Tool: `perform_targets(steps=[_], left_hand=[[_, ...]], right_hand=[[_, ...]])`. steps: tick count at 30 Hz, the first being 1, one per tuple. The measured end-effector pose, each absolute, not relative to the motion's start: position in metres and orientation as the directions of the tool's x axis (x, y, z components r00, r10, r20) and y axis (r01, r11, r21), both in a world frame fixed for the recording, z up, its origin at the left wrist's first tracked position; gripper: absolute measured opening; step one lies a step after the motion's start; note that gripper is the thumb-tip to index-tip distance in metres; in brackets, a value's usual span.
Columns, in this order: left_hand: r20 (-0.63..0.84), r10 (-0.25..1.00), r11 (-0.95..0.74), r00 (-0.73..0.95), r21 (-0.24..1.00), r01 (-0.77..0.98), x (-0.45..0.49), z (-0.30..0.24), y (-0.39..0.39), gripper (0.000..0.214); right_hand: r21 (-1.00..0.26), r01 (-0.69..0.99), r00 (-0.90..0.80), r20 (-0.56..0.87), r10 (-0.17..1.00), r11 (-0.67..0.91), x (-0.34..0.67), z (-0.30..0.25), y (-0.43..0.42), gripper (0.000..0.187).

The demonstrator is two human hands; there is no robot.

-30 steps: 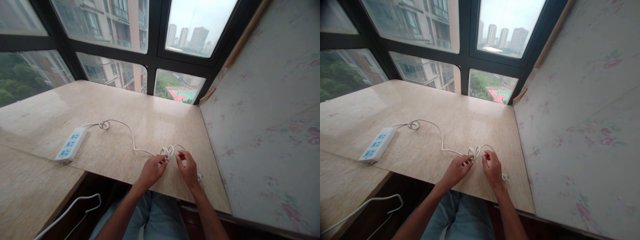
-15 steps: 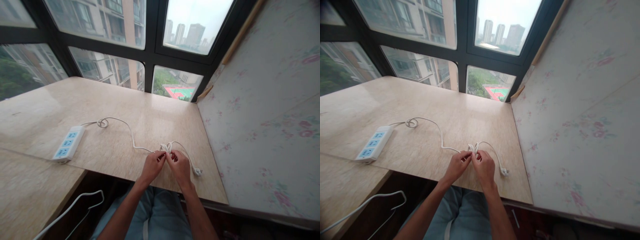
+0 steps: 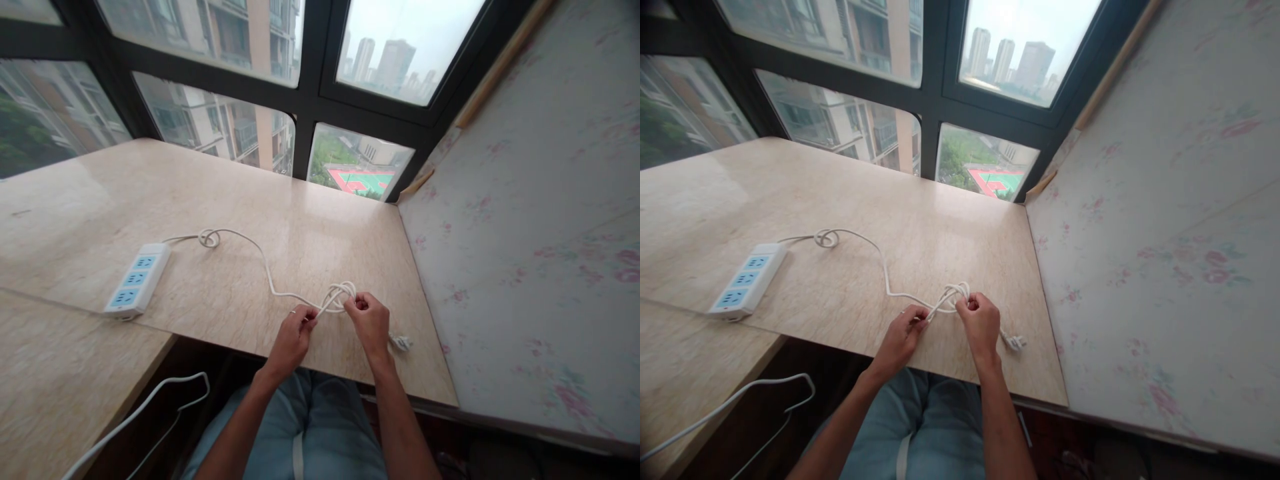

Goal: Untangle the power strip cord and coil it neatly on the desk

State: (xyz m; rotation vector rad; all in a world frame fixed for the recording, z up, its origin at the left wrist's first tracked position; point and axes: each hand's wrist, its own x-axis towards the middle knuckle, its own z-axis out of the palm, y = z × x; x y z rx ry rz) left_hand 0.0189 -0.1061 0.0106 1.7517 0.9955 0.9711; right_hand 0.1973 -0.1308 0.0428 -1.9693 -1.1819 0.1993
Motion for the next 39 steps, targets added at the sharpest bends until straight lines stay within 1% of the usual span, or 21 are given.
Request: perform_targets(steps=[3,6,8,13,15,17,19,21,23,25,28,30,32,35,37,39], left_hand=[[0.217,0.892,-0.311,0.397,0.932,0.188,0.001,0.013,-0.106,0.015],[0.204,0.849,-0.342,0.488,0.915,0.213,-0.010,0.024,-0.105,0.012],[0.187,0.840,-0.356,0.509,0.899,0.257,-0.010,0.035,-0.104,0.018],[0.183,0.902,-0.343,0.392,0.855,0.390,0.019,0.058,-0.093,0.028],[0.183,0.893,-0.377,0.411,0.802,0.464,0.036,0.063,-0.087,0.028],[0.160,0.880,-0.402,0.447,0.751,0.523,0.049,0.064,-0.083,0.024],[0.141,0.882,-0.397,0.449,0.735,0.549,0.056,0.063,-0.082,0.022],[0.150,0.896,-0.371,0.418,0.771,0.518,0.053,0.060,-0.086,0.022],[0.170,0.917,-0.326,0.361,0.841,0.432,0.041,0.056,-0.093,0.020],[0.146,0.956,-0.229,0.253,0.913,0.338,0.025,0.049,-0.103,0.020],[0.009,0.999,-0.015,0.033,0.979,0.203,-0.001,0.036,-0.118,0.026],[-0.082,0.996,0.084,-0.024,0.993,0.086,-0.017,0.027,-0.126,0.032],[-0.150,0.989,0.150,0.017,0.989,0.015,-0.032,0.022,-0.132,0.035],[-0.214,0.965,0.213,0.151,0.977,0.020,-0.050,0.023,-0.137,0.036],[-0.219,0.955,0.213,0.201,0.976,0.053,-0.057,0.031,-0.137,0.037],[-0.191,0.966,0.178,0.176,0.980,0.088,-0.056,0.041,-0.132,0.041]], right_hand=[[-0.781,0.593,0.554,0.216,0.804,-0.198,0.195,0.038,-0.131,0.020],[-0.821,0.551,0.541,0.214,0.814,-0.151,0.192,0.034,-0.133,0.019],[-0.839,0.531,0.531,0.221,0.818,-0.118,0.190,0.030,-0.134,0.019],[-0.867,0.493,0.528,0.230,0.818,-0.074,0.189,0.023,-0.137,0.017],[-0.880,0.470,0.531,0.222,0.818,-0.066,0.189,0.020,-0.137,0.020],[-0.891,0.450,0.538,0.215,0.815,-0.062,0.190,0.016,-0.137,0.024],[-0.895,0.441,0.556,0.216,0.802,-0.065,0.190,0.011,-0.137,0.025],[-0.897,0.437,0.582,0.224,0.782,-0.069,0.190,0.006,-0.138,0.024],[-0.896,0.438,0.607,0.235,0.759,-0.072,0.189,0.001,-0.138,0.023],[-0.888,0.455,0.624,0.261,0.737,-0.071,0.189,-0.002,-0.138,0.022],[-0.871,0.487,0.635,0.303,0.711,-0.064,0.189,-0.005,-0.137,0.021],[-0.869,0.491,0.644,0.312,0.699,-0.065,0.189,-0.005,-0.136,0.022],[-0.877,0.477,0.651,0.302,0.697,-0.066,0.190,-0.004,-0.135,0.023],[-0.901,0.430,0.645,0.266,0.716,-0.052,0.191,-0.005,-0.134,0.024],[-0.914,0.403,0.642,0.246,0.726,-0.047,0.191,-0.007,-0.134,0.025],[-0.918,0.393,0.642,0.240,0.728,-0.045,0.191,-0.008,-0.134,0.025]])
